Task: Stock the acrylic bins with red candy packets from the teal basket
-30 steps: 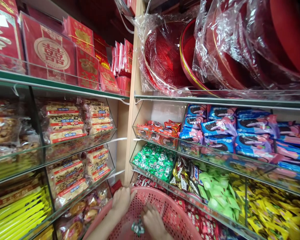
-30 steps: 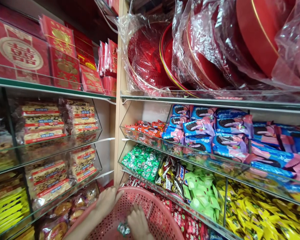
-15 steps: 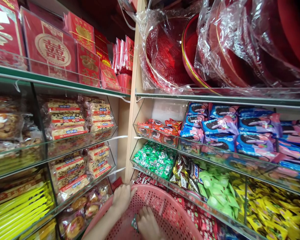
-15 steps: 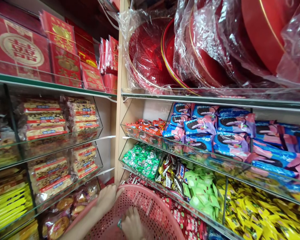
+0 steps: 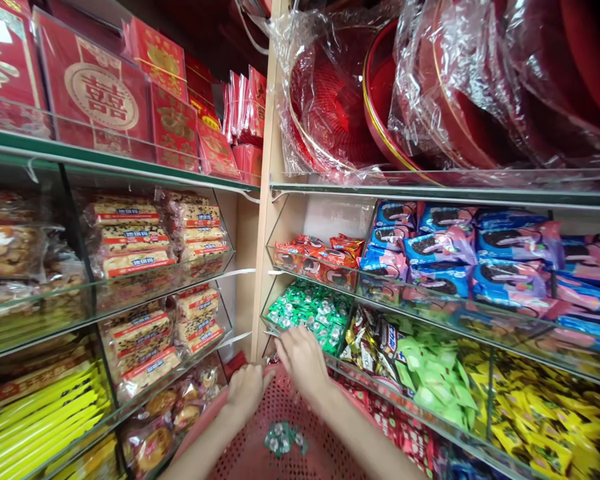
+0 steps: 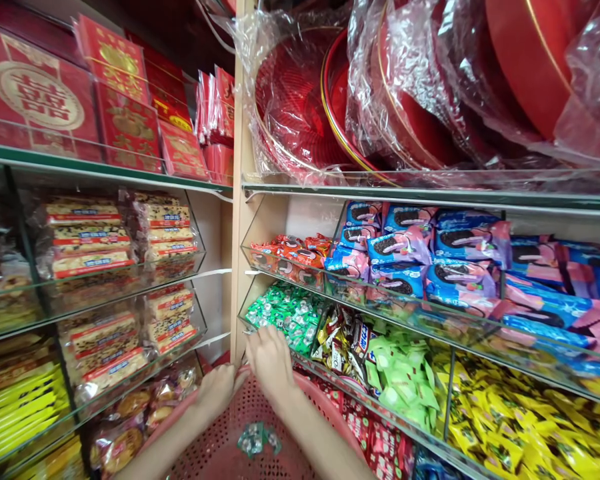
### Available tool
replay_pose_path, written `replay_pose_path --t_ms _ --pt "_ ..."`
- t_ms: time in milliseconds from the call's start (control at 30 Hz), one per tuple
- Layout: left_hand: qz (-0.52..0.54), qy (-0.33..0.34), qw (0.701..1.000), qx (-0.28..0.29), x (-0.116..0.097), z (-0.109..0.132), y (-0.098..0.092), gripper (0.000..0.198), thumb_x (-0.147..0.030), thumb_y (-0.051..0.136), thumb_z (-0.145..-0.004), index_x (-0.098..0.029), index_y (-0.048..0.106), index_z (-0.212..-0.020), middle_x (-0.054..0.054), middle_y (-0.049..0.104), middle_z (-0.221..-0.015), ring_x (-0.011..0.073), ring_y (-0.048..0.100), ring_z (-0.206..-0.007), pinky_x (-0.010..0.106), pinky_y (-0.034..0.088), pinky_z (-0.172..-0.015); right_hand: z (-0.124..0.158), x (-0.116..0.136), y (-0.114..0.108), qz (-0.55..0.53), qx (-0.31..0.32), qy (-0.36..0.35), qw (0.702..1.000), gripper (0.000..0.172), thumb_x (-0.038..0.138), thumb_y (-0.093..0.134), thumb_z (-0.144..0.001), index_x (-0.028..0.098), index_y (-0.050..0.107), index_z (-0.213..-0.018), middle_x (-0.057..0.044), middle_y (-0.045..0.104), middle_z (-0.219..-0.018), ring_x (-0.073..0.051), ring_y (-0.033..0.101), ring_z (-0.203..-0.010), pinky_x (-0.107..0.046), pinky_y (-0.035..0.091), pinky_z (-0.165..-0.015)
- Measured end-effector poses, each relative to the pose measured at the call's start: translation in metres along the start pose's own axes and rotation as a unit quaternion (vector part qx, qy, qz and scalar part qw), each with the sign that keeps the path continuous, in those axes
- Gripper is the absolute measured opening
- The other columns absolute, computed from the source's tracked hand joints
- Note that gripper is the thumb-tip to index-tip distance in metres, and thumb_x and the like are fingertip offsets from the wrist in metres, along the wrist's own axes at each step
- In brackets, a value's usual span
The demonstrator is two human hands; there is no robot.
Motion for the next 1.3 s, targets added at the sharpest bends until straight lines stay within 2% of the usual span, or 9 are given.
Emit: replay_pose_path --t_ms 67,133,333,567,733,967,1167,1233,1300 --pt "0.004 0.001 1.0 -0.006 -0.001 0.0 -0.001 0.048 -0.044 0.026 -0.087 -0.013 0.063 -0.094 0.013 0.066 -0.092 0.0257 0.061 -0.089 0.033 0.046 -0.072 -0.023 -0.017 -0.007 0.017 0.007 0.031 0.999 0.019 0.024 0.041 -0.086 0.019 0.059 -0.083 -0.006 0.057 -0.083 -0.019 0.048 -0.084 -0.03 0.034 -0.073" --pt "0.009 0.006 1.0 -0.011 -0.001 0.0 -0.001 0.048 -0.044 0.026 -0.087 -0.014 0.062 -0.098 0.013 0.066 -0.091 0.0258 0.061 -0.087 0.033 0.046 -0.07 -0.038 -0.035 -0.001 0.029 0.034 0.062 0.997 0.017 0.025 0.046 -0.084 0.018 0.061 -0.087 -0.007 0.057 -0.089 -0.02 0.047 -0.088 -0.03 0.034 -0.072" --pt "0.016 0.013 1.0 -0.009 -0.001 -0.001 -0.002 0.048 -0.044 0.025 -0.087 -0.014 0.061 -0.101 0.013 0.066 -0.091 0.0256 0.061 -0.088 0.032 0.046 -0.07 -0.042 -0.063 0.028 0.004 0.099 0.096 0.99 0.019 0.032 0.053 -0.08 0.02 0.066 -0.086 -0.008 0.056 -0.093 -0.022 0.045 -0.092 -0.03 0.033 -0.075" --pt "0.008 0.009 1.0 0.002 -0.001 -0.001 -0.002 0.05 -0.046 0.023 -0.087 -0.014 0.061 -0.098 0.014 0.065 -0.092 0.0255 0.061 -0.088 0.032 0.046 -0.07 -0.037 -0.058 0.035 -0.003 0.102 0.051 0.993 0.022 0.032 0.046 -0.084 0.021 0.065 -0.081 -0.006 0.053 -0.093 -0.019 0.043 -0.09 -0.029 0.031 -0.072" --pt "0.016 0.006 1.0 -0.003 0.001 -0.001 0.002 0.051 -0.047 0.024 -0.087 -0.014 0.06 -0.1 0.013 0.066 -0.091 0.0255 0.061 -0.086 0.032 0.046 -0.069 -0.037 -0.053 0.036 -0.007 0.089 0.038 0.995 0.015 0.027 0.048 -0.083 0.019 0.061 -0.086 -0.005 0.051 -0.096 -0.018 0.042 -0.089 -0.028 0.03 -0.072" --pt "0.016 0.016 1.0 -0.015 0.002 -0.001 0.005 0.051 -0.046 0.024 -0.088 -0.012 0.062 -0.092 0.012 0.066 -0.09 0.025 0.061 -0.087 0.032 0.045 -0.073 -0.032 -0.055 0.041 -0.029 0.077 0.044 0.996 0.019 0.027 0.043 -0.086 0.021 0.061 -0.087 -0.005 0.054 -0.09 -0.018 0.043 -0.09 -0.028 0.031 -0.074" --pt "0.019 0.018 1.0 -0.008 0.001 -0.001 0.004 0.052 -0.047 0.023 -0.087 -0.013 0.061 -0.097 0.012 0.066 -0.09 0.0254 0.061 -0.087 0.032 0.045 -0.071 -0.028 -0.055 0.001 -0.193 -0.028 0.083 0.977 0.019 0.03 0.046 -0.085 0.018 0.061 -0.083 -0.003 0.058 -0.085 -0.015 0.049 -0.081 -0.025 0.035 -0.074" --pt "0.017 0.01 1.0 -0.001 0.002 -0.001 0.005 0.053 -0.047 0.022 -0.087 -0.012 0.061 -0.095 0.012 0.065 -0.092 0.025 0.06 -0.088 0.032 0.045 -0.073 -0.017 -0.05 -0.002 -0.294 -0.025 0.097 0.951 0.021 0.033 0.046 -0.084 0.017 0.061 -0.083 -0.001 0.059 -0.076 -0.012 0.05 -0.068 -0.023 0.037 -0.067" --pt "0.014 -0.001 1.0 0.009 0.004 -0.001 0.005 0.052 -0.046 0.023 -0.087 -0.012 0.061 -0.094 0.013 0.064 -0.094 0.0246 0.06 -0.09 0.031 0.044 -0.074 0.002 -0.04 0.015 -0.402 0.022 0.11 0.909 0.022 0.035 0.049 -0.082 0.016 0.061 -0.081 0.002 0.058 -0.067 -0.01 0.048 -0.058 -0.021 0.037 -0.057"
Point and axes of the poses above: each hand's wrist, its own z-axis away from the middle knuckle, its own y-axis out of the palm, x = y × z, the point moved 10 cm from there along -z, towards the middle knuckle
